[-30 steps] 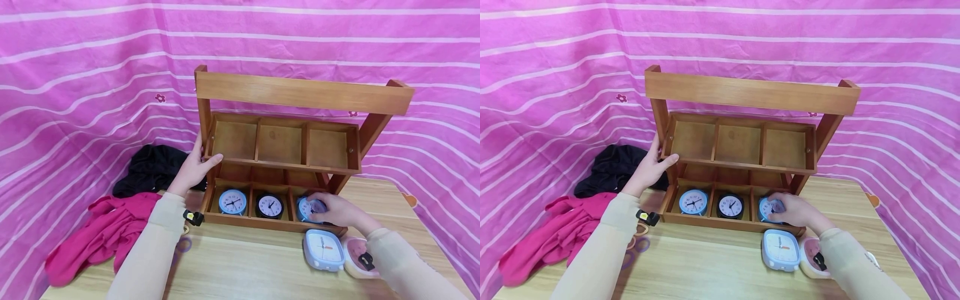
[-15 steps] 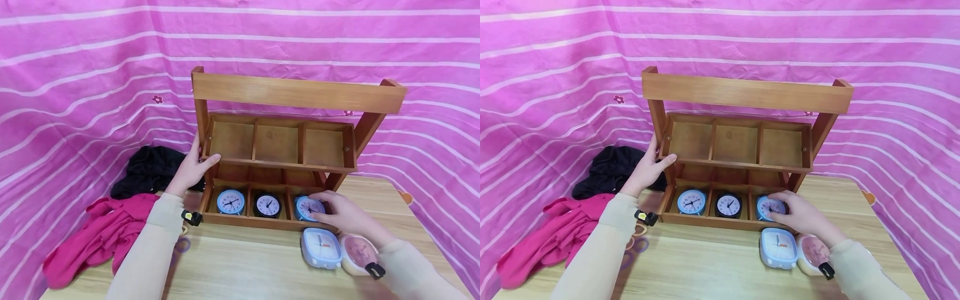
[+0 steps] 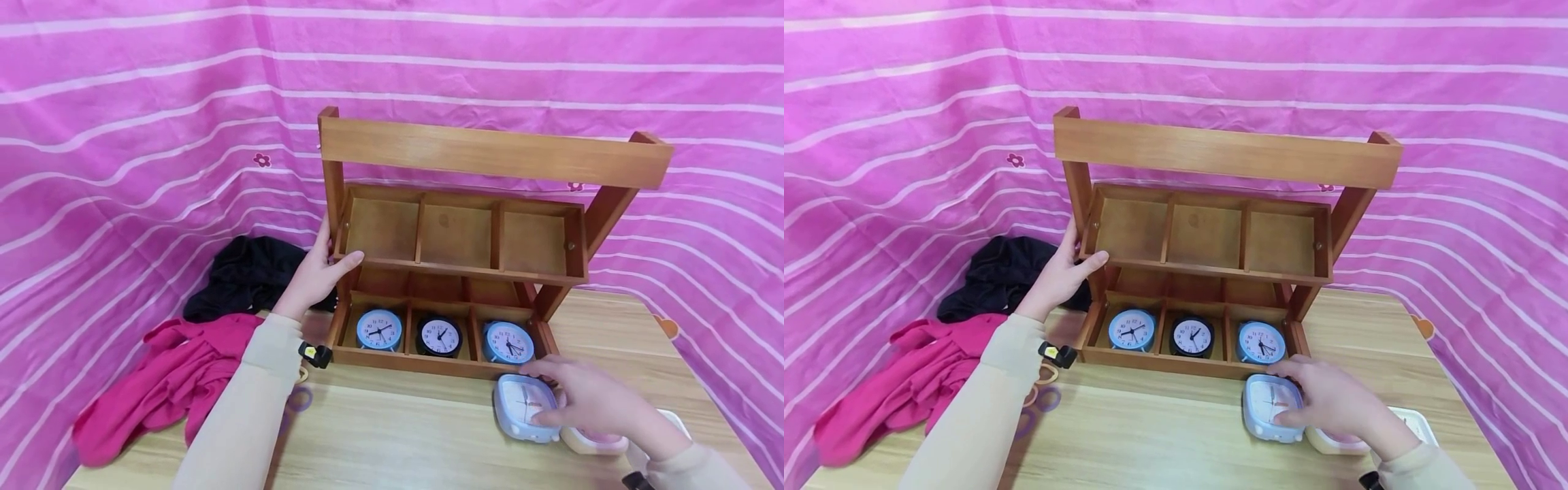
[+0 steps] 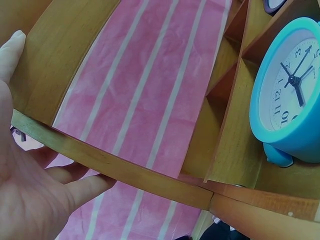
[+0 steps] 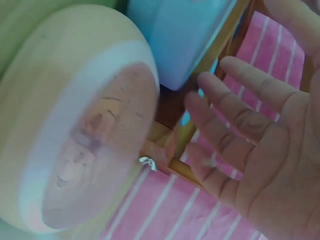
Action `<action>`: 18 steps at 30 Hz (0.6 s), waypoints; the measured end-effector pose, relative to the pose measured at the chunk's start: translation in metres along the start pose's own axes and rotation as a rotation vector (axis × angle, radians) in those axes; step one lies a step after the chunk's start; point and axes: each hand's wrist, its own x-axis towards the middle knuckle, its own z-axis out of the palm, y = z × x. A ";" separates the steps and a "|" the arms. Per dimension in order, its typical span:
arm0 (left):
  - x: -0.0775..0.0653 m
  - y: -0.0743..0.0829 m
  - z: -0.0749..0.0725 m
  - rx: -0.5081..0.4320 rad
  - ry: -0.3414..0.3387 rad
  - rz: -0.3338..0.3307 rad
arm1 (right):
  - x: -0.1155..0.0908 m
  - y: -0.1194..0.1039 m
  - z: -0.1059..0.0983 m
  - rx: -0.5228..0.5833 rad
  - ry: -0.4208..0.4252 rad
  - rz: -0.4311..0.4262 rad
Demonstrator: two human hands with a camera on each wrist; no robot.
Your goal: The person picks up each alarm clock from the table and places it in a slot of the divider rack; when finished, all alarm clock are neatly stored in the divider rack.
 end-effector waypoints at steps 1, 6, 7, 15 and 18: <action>0.000 0.000 0.000 0.004 0.000 -0.003 | -0.001 -0.001 0.003 -0.021 0.005 -0.005; 0.000 0.001 0.000 0.023 0.005 -0.017 | -0.002 -0.003 0.012 -0.009 0.003 0.012; 0.000 0.000 0.000 0.027 0.006 -0.019 | -0.002 -0.004 0.014 -0.001 -0.006 0.028; 0.000 0.000 -0.001 0.025 0.011 -0.012 | -0.006 -0.010 0.022 0.002 -0.003 0.042; 0.001 0.000 -0.001 0.028 0.012 -0.014 | -0.008 -0.009 0.025 -0.020 0.028 0.031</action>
